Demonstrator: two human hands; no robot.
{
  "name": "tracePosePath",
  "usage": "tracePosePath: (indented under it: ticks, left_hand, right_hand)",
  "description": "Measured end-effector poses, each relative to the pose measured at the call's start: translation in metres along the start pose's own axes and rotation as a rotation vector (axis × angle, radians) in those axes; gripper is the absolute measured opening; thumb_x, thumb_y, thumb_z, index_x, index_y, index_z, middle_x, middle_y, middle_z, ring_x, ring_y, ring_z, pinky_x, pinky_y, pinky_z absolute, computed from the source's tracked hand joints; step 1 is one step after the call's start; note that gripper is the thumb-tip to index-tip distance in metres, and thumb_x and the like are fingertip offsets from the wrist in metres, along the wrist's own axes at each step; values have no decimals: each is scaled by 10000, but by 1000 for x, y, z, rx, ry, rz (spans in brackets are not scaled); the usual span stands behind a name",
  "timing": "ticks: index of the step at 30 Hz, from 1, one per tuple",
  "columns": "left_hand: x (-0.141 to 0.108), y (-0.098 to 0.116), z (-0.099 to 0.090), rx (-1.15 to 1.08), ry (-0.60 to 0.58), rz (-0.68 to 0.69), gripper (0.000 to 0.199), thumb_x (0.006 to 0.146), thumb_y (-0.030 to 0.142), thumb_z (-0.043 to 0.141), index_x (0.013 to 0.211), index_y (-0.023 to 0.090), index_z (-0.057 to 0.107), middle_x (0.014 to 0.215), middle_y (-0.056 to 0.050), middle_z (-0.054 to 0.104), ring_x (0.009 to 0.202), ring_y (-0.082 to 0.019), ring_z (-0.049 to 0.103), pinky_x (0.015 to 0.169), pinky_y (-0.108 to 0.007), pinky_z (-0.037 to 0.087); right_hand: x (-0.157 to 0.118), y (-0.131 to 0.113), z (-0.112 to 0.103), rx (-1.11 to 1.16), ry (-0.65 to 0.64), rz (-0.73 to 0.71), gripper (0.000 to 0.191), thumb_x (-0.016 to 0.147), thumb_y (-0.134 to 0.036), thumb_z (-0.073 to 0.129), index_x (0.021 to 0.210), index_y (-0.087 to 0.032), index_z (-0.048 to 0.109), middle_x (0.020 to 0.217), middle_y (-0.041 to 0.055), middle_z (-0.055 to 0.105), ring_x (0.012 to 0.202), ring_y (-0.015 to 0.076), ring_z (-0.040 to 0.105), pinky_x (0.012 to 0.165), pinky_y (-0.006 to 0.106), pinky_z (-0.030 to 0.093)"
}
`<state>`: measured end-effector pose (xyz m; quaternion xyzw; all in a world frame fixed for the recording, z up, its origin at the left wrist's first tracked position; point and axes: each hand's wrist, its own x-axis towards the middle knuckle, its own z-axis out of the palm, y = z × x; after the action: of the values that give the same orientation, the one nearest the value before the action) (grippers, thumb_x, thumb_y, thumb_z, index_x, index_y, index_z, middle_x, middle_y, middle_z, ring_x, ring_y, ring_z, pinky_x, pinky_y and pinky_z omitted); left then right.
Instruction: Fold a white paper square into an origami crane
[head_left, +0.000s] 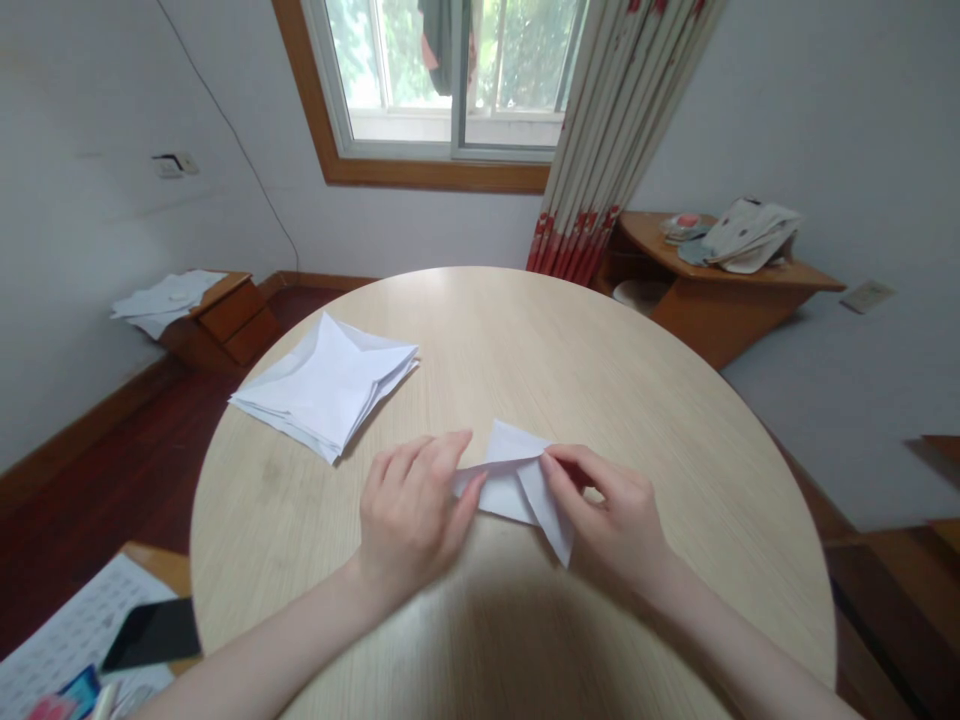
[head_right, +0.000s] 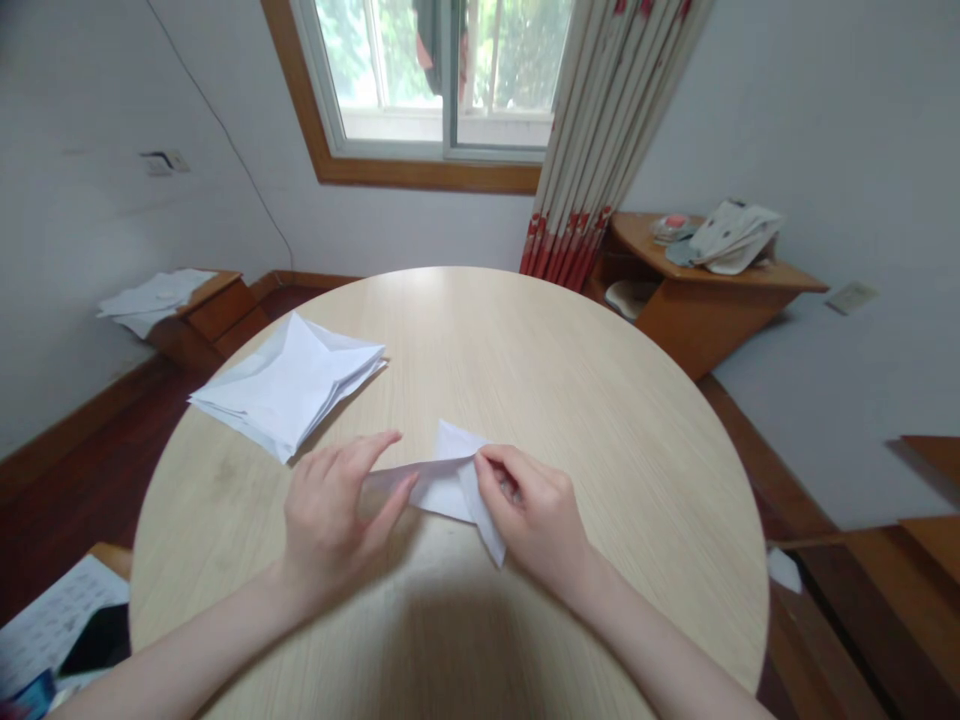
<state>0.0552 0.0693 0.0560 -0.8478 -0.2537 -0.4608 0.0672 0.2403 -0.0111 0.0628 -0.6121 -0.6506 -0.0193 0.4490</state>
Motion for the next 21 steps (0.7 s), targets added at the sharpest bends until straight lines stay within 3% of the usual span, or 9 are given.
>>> tracePosePath:
  ticks: [3,6,9,11,14,17,21]
  left_hand:
    - [-6,-6,8,-310,2,-200,522,858,249,632,1311,180,383,1110,-113,652,961,-208,642,788,-340,519]
    - [-11,-7,15,-623,-26,-382,463,859,277,627,1248,203,386,1176,-126,612,953,-185,655,765,-320,554]
    - [-12,-4,17,-876,-205,-556,309,888,365,577,1119,194,463,1189,-141,618,927,-186,668,767,-326,559]
    - [-11,-1,18,-1010,-329,-666,349,894,454,541,1093,169,513,1108,-146,662,903,-208,672,752,-338,557]
    - [-12,1,21,-1128,-409,-798,453,872,547,526,1050,134,578,971,-135,699,863,-240,667,715,-349,547]
    - [-15,-1,25,-1163,-411,-874,457,868,544,537,1029,122,608,983,-128,696,884,-245,651,751,-354,527]
    - [-18,-4,29,-1141,-428,-881,426,893,506,519,1053,124,618,1002,-122,689,888,-235,634,776,-350,503]
  right_hand:
    - [3,5,-2,88,-51,105,143,895,-221,505,806,-191,613,662,9,663,542,117,590,505,217,457]
    - [6,7,-4,172,-67,192,159,878,-255,519,775,-188,621,619,-1,629,511,112,552,467,210,426]
    - [7,8,-4,279,-86,289,179,858,-295,542,737,-188,620,581,-9,596,483,111,522,425,210,384]
    - [7,8,-4,360,-103,357,187,846,-321,559,729,-187,615,583,-6,593,490,116,527,420,212,378]
    - [7,10,-3,464,-145,446,180,834,-348,581,793,-179,626,624,1,606,495,111,524,415,210,367]
    - [7,13,-1,523,-203,506,235,826,-368,598,948,-173,642,707,10,631,484,96,504,399,207,342]
    - [7,18,3,488,-250,539,234,807,-394,621,808,-164,667,631,5,617,487,104,500,416,219,345]
